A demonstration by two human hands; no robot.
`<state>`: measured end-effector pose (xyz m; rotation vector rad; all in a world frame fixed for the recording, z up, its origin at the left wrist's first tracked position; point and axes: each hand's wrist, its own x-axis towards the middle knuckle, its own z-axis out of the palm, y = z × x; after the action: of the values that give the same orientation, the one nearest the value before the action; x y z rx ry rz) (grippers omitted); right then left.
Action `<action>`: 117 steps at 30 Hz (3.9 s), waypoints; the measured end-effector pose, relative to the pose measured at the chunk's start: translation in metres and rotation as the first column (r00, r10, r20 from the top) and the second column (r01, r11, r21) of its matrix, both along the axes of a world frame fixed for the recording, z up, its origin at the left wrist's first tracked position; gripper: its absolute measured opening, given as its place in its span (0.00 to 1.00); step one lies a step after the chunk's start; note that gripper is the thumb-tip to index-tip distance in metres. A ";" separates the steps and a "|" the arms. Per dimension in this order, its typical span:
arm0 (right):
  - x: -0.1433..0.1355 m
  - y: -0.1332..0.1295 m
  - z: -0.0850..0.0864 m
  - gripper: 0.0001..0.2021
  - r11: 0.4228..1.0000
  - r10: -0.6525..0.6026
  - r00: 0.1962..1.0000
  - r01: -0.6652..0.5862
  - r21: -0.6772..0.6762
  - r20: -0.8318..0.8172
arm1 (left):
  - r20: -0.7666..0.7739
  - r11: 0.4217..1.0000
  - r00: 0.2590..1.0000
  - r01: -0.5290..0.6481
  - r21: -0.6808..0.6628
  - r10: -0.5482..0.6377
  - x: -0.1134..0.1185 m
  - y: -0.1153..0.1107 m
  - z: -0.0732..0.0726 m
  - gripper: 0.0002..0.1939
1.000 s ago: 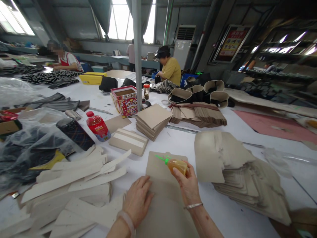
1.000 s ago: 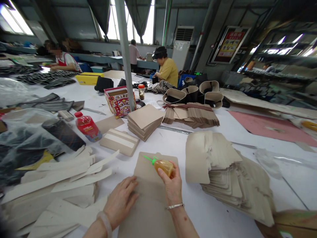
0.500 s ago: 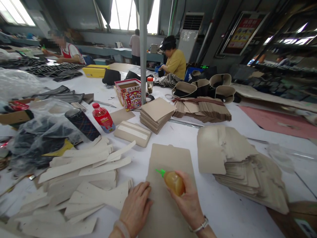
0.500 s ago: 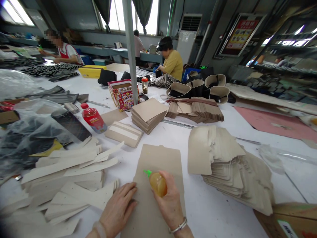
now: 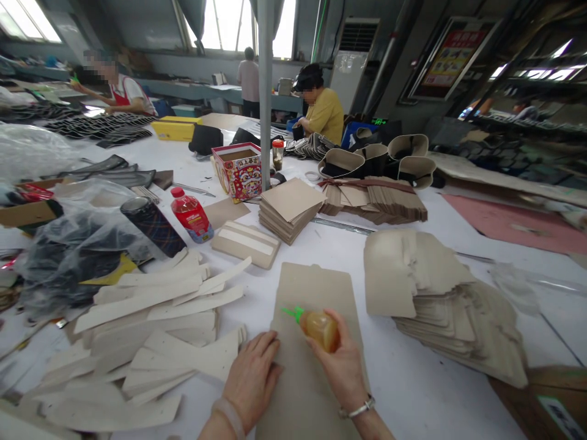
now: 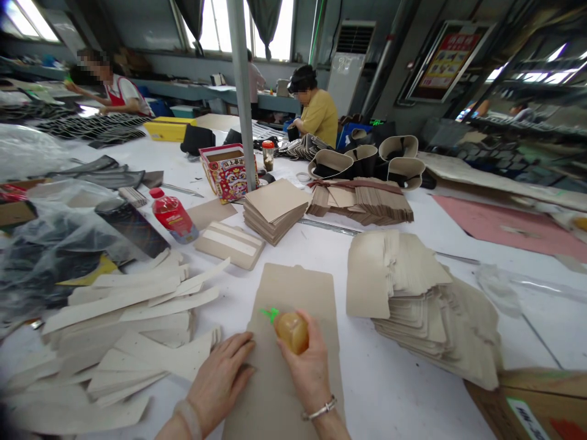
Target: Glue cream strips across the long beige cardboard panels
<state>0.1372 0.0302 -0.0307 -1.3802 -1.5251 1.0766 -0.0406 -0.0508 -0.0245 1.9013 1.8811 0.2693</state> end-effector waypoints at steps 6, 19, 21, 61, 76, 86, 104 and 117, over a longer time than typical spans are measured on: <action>0.014 -0.011 0.002 0.31 0.982 -0.135 0.967 0.102 -0.160 -0.215 | -0.039 0.992 0.997 0.074 0.104 -0.070 0.002 -0.030 0.003 0.18; 0.033 -0.067 0.010 0.23 0.964 0.195 0.956 -0.228 0.138 0.219 | -0.010 0.996 0.996 0.091 -0.010 -0.091 0.015 -0.072 -0.004 0.19; 0.032 -0.066 0.010 0.22 0.944 0.197 0.944 -0.256 0.209 0.265 | 0.003 0.997 0.997 0.078 -0.028 -0.077 0.015 -0.072 -0.003 0.19; 0.055 -0.160 0.020 0.27 0.993 -0.017 0.998 0.023 -0.119 0.054 | 0.112 0.990 0.992 0.070 -0.123 -0.056 0.050 -0.158 -0.002 0.18; 0.046 -0.157 0.024 0.22 0.956 0.156 0.946 -0.217 0.199 0.285 | 0.097 0.991 0.994 0.064 -0.118 -0.053 0.053 -0.163 -0.004 0.22; 0.024 -0.160 0.016 0.27 0.957 -0.147 0.960 0.077 -0.281 -0.237 | 0.072 0.992 0.995 0.079 -0.099 -0.072 0.054 -0.165 0.002 0.23; 0.066 -0.240 0.024 0.23 0.997 0.078 0.976 -0.076 -0.017 0.203 | 0.029 0.972 0.974 0.227 -0.055 -0.226 0.065 -0.235 -0.012 0.21; 0.063 -0.249 0.026 0.23 0.976 0.111 0.950 -0.159 0.146 0.292 | 0.084 0.978 0.985 0.162 -0.130 -0.152 0.068 -0.238 -0.006 0.22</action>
<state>0.2002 -0.2186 -0.0049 -1.3701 -1.8966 0.8328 0.0279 -0.2886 -0.0307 1.9077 1.6474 0.1542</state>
